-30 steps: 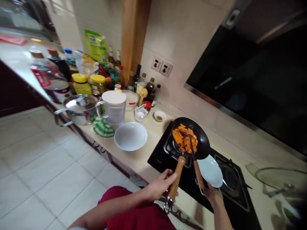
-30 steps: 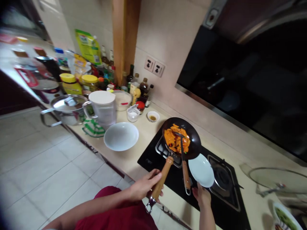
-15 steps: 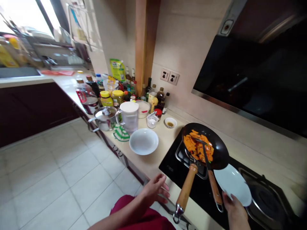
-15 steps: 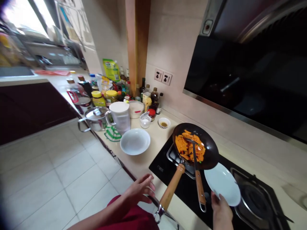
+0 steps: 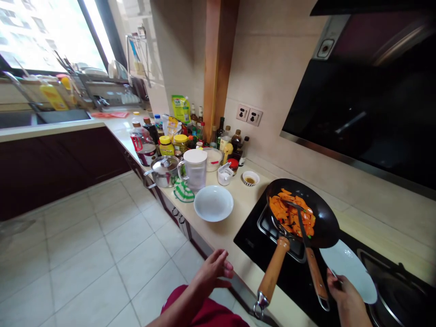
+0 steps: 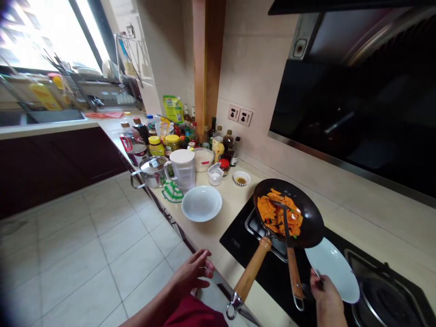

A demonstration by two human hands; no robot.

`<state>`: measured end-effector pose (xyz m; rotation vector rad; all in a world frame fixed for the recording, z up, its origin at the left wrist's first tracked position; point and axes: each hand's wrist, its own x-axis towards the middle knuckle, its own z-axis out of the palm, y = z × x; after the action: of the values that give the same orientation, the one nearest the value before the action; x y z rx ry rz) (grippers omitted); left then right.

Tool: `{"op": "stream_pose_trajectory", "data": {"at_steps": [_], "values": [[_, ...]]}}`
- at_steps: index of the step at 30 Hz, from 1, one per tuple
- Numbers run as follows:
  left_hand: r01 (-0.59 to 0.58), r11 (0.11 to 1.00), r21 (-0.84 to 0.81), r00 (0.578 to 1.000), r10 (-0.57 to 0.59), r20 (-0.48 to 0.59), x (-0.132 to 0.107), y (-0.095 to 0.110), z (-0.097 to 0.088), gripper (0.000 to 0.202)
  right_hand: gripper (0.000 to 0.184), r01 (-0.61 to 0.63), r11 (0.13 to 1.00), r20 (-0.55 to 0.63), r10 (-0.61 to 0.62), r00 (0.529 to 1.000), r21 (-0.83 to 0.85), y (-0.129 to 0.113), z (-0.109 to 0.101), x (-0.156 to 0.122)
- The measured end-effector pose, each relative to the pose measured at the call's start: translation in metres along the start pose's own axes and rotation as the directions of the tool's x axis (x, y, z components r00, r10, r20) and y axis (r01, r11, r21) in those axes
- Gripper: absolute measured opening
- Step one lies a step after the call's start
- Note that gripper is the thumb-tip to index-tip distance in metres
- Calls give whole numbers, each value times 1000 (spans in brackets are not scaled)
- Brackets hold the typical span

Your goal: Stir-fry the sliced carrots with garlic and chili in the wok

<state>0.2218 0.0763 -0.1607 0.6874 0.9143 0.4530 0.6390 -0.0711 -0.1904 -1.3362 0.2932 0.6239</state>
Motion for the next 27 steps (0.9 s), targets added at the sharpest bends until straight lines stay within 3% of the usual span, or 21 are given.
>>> {"op": "stream_pose_trajectory", "data": {"at_steps": [7, 14, 21, 27], "values": [[15, 1000, -23, 1000, -15, 0, 12, -3, -6, 54, 33, -49, 997, -178, 60, 982, 64, -6, 3, -9], [59, 997, -43, 994, -63, -95, 26, -2, -11, 64, 40, 141, 982, -325, -94, 941, 124, 0, -8, -51], [68, 998, 12, 992, -66, -110, 19, 13, -1, 58, 35, 345, 933, -353, -289, 890, 105, 13, -48, -128], [-32, 999, 34, 979, 38, -199, -1, 29, 0, 66, 35, 481, 874, -320, -437, 841, 72, -17, -86, -212]]}}
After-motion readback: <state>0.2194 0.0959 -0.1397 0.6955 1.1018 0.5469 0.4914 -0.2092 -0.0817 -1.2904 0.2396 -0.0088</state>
